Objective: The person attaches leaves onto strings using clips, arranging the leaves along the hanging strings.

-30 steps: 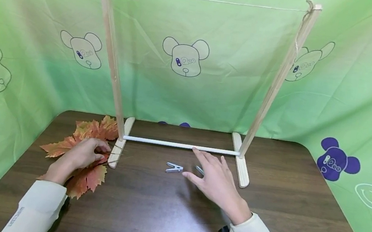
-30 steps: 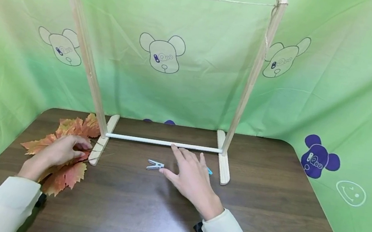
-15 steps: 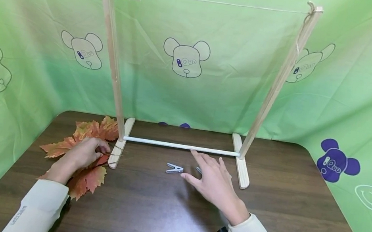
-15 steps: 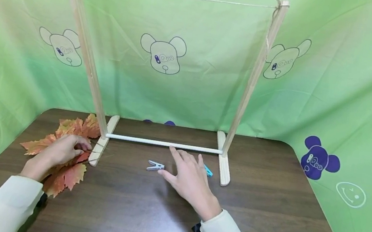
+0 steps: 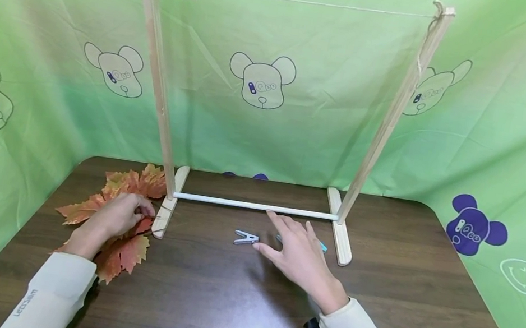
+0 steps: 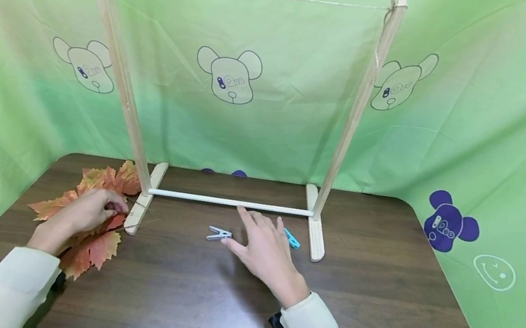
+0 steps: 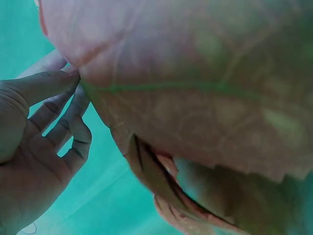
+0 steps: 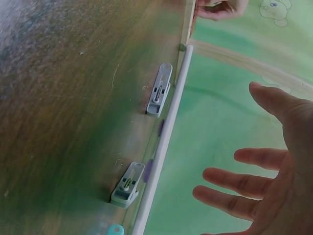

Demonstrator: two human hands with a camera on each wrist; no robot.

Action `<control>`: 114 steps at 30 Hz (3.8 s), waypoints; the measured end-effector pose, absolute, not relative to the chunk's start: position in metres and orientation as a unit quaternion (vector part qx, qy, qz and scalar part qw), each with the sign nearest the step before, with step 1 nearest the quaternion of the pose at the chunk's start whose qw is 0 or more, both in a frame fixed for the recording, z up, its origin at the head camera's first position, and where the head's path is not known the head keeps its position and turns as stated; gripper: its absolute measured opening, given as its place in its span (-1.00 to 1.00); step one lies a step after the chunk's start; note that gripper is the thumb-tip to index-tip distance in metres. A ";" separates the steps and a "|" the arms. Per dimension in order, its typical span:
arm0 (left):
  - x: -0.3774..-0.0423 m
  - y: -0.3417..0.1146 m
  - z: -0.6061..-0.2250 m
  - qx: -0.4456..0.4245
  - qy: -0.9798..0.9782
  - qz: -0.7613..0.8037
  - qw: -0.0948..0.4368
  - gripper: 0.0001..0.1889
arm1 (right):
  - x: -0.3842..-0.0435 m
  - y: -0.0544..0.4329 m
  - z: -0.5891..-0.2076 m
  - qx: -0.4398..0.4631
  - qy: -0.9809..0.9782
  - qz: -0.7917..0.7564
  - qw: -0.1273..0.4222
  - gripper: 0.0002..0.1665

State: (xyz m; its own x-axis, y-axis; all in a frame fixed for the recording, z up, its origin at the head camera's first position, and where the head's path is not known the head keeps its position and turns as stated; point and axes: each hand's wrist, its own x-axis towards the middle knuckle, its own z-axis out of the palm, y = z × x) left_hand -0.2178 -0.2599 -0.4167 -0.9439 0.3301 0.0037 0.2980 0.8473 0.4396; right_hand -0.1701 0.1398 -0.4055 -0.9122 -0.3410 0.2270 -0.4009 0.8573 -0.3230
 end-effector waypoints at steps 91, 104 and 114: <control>-0.198 -0.232 -0.325 0.228 0.941 0.242 -0.060 -0.65 | -0.234 0.084 -0.386 0.295 -0.917 0.262 -0.062 -0.78; -0.204 -0.214 -0.307 0.208 0.938 0.266 -0.077 -0.68 | -0.238 0.091 -0.352 0.315 -0.897 0.310 -0.014 -0.78; -0.207 -0.200 -0.292 0.198 0.929 0.291 -0.113 -0.70 | -0.238 0.093 -0.332 0.311 -0.884 0.347 -0.032 -0.78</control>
